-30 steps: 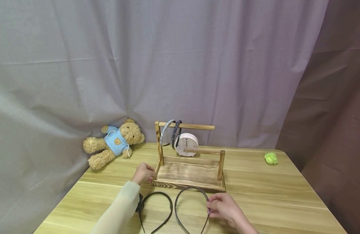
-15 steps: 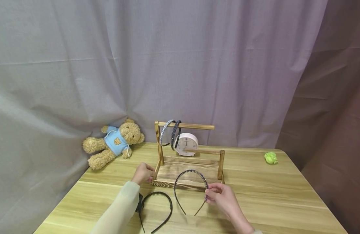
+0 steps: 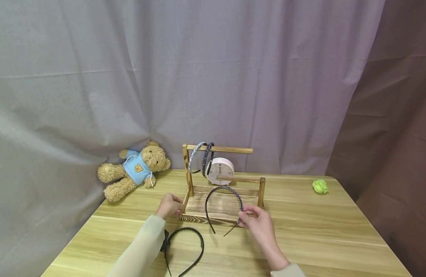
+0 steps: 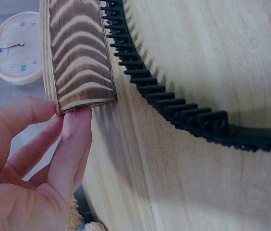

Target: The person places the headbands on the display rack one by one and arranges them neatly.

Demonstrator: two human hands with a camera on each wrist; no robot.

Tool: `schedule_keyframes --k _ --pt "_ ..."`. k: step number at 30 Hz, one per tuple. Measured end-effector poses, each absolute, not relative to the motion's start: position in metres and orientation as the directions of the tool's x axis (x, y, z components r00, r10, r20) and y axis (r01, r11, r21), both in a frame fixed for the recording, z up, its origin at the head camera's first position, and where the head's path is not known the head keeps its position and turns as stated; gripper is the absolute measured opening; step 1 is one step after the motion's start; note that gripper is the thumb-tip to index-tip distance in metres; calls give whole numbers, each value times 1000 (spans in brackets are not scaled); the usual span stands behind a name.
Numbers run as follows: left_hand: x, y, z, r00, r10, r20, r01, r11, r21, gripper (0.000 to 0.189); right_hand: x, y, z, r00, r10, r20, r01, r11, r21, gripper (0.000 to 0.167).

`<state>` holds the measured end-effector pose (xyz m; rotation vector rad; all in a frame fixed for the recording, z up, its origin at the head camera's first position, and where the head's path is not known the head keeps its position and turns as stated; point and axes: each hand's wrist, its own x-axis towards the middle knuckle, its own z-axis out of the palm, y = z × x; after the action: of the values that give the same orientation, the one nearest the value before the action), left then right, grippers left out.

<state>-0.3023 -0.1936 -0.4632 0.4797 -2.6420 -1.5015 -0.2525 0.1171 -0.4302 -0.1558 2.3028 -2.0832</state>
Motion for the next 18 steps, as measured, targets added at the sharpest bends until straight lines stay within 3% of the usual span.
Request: schedule_keyframes --k 18 --pt "-300 -193 -460 -950 -293 -106 -243 484 841 9 -262 99 -426 -993 -6 117 -117 82 -990 33"
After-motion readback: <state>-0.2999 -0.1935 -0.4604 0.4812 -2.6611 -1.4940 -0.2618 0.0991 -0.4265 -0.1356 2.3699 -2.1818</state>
